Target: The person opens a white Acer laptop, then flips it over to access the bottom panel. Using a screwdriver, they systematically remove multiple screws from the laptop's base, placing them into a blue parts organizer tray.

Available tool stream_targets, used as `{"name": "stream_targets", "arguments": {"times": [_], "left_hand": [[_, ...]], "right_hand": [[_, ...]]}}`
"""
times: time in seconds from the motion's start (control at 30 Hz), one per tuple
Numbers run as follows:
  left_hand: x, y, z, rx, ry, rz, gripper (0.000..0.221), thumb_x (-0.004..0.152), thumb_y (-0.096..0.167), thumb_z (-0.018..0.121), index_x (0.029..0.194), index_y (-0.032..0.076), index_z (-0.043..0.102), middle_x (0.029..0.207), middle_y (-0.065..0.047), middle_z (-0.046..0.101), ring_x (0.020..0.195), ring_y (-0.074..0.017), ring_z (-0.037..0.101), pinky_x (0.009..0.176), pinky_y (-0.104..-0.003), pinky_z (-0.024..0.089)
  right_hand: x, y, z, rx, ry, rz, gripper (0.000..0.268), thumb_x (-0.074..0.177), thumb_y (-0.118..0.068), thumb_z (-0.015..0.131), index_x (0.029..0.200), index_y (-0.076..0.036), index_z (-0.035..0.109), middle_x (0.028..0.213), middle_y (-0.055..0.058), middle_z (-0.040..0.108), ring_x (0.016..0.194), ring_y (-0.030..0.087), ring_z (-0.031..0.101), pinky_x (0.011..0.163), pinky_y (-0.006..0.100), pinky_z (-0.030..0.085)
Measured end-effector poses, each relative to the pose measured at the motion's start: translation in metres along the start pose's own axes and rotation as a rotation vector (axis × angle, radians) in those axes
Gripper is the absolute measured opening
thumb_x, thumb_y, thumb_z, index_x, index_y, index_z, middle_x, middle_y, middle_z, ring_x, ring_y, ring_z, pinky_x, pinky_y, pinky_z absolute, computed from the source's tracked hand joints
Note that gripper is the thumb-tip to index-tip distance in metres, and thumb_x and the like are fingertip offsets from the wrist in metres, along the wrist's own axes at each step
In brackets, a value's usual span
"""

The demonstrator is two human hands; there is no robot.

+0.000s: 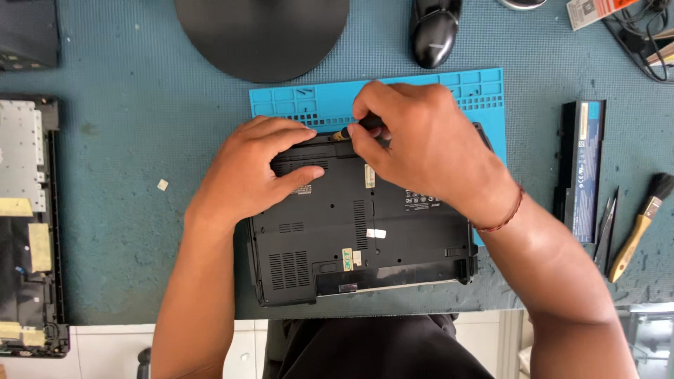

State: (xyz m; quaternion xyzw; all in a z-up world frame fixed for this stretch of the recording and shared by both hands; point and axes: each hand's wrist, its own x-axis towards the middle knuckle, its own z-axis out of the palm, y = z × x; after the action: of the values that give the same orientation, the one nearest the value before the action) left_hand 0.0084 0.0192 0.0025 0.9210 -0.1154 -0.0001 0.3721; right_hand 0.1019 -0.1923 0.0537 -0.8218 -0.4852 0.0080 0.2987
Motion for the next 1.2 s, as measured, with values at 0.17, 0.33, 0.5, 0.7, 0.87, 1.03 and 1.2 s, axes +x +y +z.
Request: {"name": "stream_targets", "arguments": {"times": [0.17,0.33,0.5,0.7,0.87,1.03,1.2], "left_hand": [[-0.003,0.0,0.001,-0.008,0.006,-0.006,0.042,0.086,0.034,0.067,0.116,0.005,0.064,0.114,-0.006,0.065,0.107,-0.0255,0.057,0.092,-0.04,0.043],[-0.006,-0.001,-0.001,-0.032,0.004,-0.016,0.037,0.084,0.028,0.068,0.116,0.01,0.062,0.113,-0.003,0.065,0.107,-0.023,0.058,0.093,-0.04,0.04],[-0.009,-0.003,-0.003,-0.075,0.011,-0.007,0.04,0.085,0.029,0.067,0.119,0.008,0.062,0.118,-0.006,0.065,0.109,-0.0254,0.058,0.093,-0.039,0.043],[-0.013,0.0,-0.01,-0.085,-0.047,-0.159,0.049,0.083,0.035,0.067,0.122,0.006,0.06,0.125,-0.005,0.06,0.116,-0.0225,0.053,0.095,-0.037,0.042],[-0.018,-0.004,-0.02,-0.053,-0.025,-0.241,0.055,0.08,0.039,0.069,0.123,0.006,0.06,0.123,-0.005,0.059,0.115,-0.0234,0.052,0.093,-0.038,0.042],[-0.019,-0.007,-0.023,-0.069,-0.054,-0.291,0.056,0.077,0.041,0.071,0.12,0.007,0.062,0.118,-0.004,0.061,0.113,-0.0221,0.052,0.095,-0.037,0.041],[-0.02,-0.005,-0.029,-0.063,-0.069,-0.367,0.06,0.074,0.042,0.073,0.121,0.006,0.062,0.117,-0.003,0.062,0.113,-0.0209,0.054,0.095,-0.036,0.041]], "right_hand": [[0.014,-0.013,0.008,-0.418,-0.222,-0.05,0.015,0.089,-0.013,0.063,0.08,-0.008,0.053,0.055,0.001,0.049,0.046,0.023,0.05,0.039,0.037,0.038],[0.031,-0.038,0.021,-0.839,-0.411,-0.128,0.021,0.074,-0.003,0.065,0.068,-0.019,0.052,0.048,-0.008,0.044,0.039,0.01,0.046,0.034,0.026,0.038],[0.043,-0.038,0.006,-0.641,-0.624,-0.157,0.021,0.078,0.002,0.056,0.098,-0.007,0.057,0.06,0.004,0.058,0.05,0.025,0.06,0.042,0.036,0.047],[0.038,-0.024,-0.004,-0.694,-0.631,-0.304,0.007,0.082,-0.013,0.059,0.087,-0.017,0.059,0.063,0.0,0.05,0.045,0.018,0.052,0.036,0.034,0.04],[0.035,-0.022,0.001,-0.778,-0.585,-0.227,0.021,0.096,-0.024,0.054,0.077,-0.016,0.052,0.061,-0.003,0.049,0.052,0.016,0.052,0.045,0.029,0.043],[0.041,-0.016,0.0,-0.695,-0.697,-0.361,0.015,0.078,0.001,0.057,0.077,-0.014,0.055,0.07,0.001,0.054,0.07,0.022,0.056,0.06,0.032,0.048],[0.039,-0.028,0.0,-0.809,-0.602,-0.083,0.04,0.102,-0.042,0.056,0.075,-0.012,0.058,0.061,0.005,0.057,0.054,0.027,0.062,0.044,0.035,0.05]]}}
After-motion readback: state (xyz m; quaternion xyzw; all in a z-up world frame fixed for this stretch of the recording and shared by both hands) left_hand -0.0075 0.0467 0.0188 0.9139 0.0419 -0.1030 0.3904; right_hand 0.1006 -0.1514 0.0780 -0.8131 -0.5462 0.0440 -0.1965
